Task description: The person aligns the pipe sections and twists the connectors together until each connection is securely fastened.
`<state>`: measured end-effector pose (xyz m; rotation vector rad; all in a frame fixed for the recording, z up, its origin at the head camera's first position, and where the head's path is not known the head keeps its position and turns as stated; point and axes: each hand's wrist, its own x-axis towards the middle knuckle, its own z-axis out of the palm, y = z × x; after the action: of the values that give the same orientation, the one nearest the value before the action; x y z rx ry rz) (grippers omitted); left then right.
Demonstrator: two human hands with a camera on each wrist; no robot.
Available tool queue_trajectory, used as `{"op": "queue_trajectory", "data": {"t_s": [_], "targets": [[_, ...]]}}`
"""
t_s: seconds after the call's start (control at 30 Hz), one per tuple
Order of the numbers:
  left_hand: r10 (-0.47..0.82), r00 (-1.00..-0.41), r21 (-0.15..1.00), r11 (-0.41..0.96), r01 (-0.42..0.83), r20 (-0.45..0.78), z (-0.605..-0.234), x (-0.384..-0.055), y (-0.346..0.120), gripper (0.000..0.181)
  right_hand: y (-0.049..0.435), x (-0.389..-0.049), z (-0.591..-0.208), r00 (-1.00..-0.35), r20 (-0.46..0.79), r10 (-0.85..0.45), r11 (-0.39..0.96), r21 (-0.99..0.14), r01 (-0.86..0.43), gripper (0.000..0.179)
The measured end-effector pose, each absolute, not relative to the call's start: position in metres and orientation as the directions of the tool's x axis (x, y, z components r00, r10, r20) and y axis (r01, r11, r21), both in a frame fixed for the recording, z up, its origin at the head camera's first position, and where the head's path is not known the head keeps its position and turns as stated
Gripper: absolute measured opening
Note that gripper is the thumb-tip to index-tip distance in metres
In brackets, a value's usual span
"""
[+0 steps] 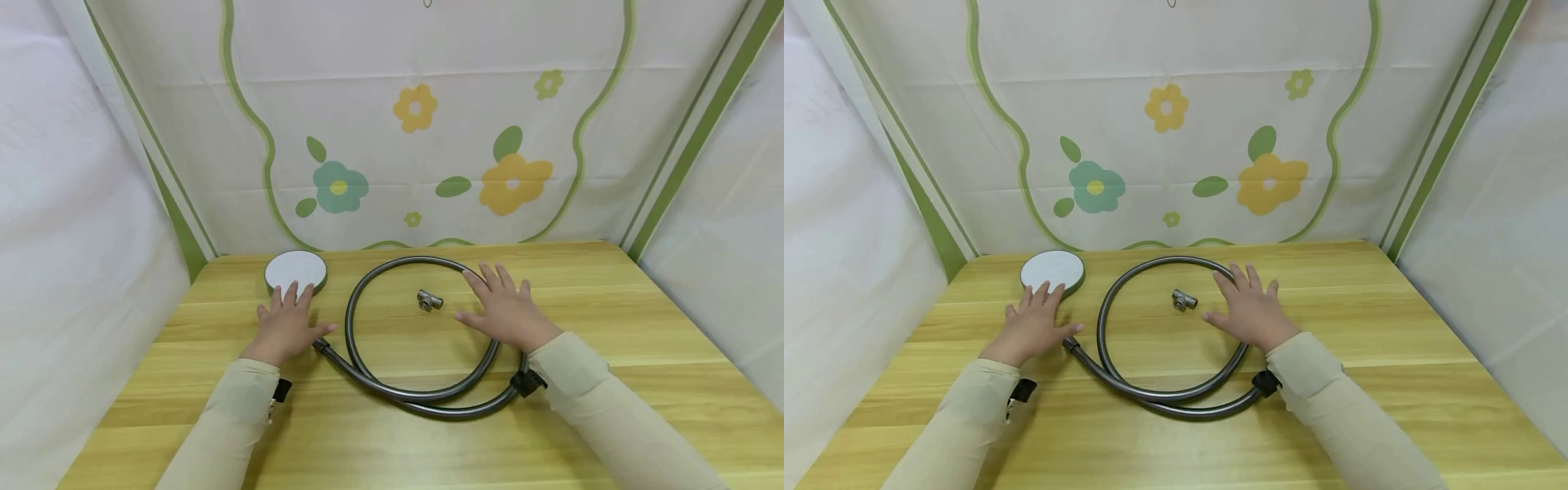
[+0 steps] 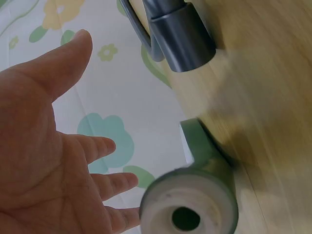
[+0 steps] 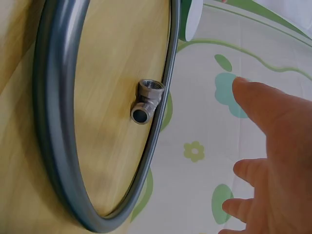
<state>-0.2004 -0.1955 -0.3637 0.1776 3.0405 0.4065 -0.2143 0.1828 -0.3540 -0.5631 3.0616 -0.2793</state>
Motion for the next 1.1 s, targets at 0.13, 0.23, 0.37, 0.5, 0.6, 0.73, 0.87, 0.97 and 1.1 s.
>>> {"op": "queue_trajectory", "data": {"t_s": [0.13, 0.23, 0.37, 0.5, 0.6, 0.73, 0.87, 0.97, 1.1], "targets": [[0.122, -0.991, 0.268, 0.958, 0.103, -0.054, -0.362, -0.199, -0.197, 0.092, 0.179, -0.215, -0.356, -0.930, 0.033, -0.367, 0.913, -0.179, -0.367, 0.084], [0.122, -0.991, 0.274, 0.956, 0.104, -0.052, -0.360, -0.199, -0.199, 0.092, 0.175, -0.215, -0.356, -0.925, 0.041, -0.377, 0.907, -0.185, -0.378, 0.084], [0.119, -0.991, 0.283, 0.954, 0.099, -0.054, -0.361, -0.199, -0.203, 0.092, 0.168, -0.215, -0.355, -0.921, 0.041, -0.389, 0.901, -0.194, -0.389, 0.084], [0.111, -0.992, 0.291, 0.953, 0.090, -0.057, -0.362, -0.201, -0.208, 0.093, 0.162, -0.215, -0.355, -0.917, 0.042, -0.396, 0.897, -0.199, -0.396, 0.082], [0.101, -0.993, 0.299, 0.951, 0.080, -0.056, -0.361, -0.201, -0.211, 0.093, 0.159, -0.216, -0.356, -0.914, 0.050, -0.402, 0.893, -0.200, -0.404, 0.083], [0.098, -0.994, 0.304, 0.949, 0.077, -0.053, -0.359, -0.202, -0.215, 0.096, 0.156, -0.217, -0.357, -0.911, 0.060, -0.407, 0.891, -0.195, -0.411, 0.083], [0.101, -0.994, 0.314, 0.946, 0.079, -0.051, -0.358, -0.203, -0.220, 0.098, 0.153, -0.218, -0.358, -0.907, 0.068, -0.416, 0.885, -0.196, -0.422, 0.083], [0.099, -0.994, 0.335, 0.939, 0.076, -0.053, -0.359, -0.204, -0.224, 0.097, 0.150, -0.218, -0.360, -0.900, 0.077, -0.428, 0.878, -0.199, -0.435, 0.083], [0.095, -0.994, 0.368, 0.927, 0.068, -0.056, -0.361, -0.207, -0.229, 0.096, 0.146, -0.219, -0.362, -0.892, 0.094, -0.442, 0.870, -0.195, -0.452, 0.083]]}}
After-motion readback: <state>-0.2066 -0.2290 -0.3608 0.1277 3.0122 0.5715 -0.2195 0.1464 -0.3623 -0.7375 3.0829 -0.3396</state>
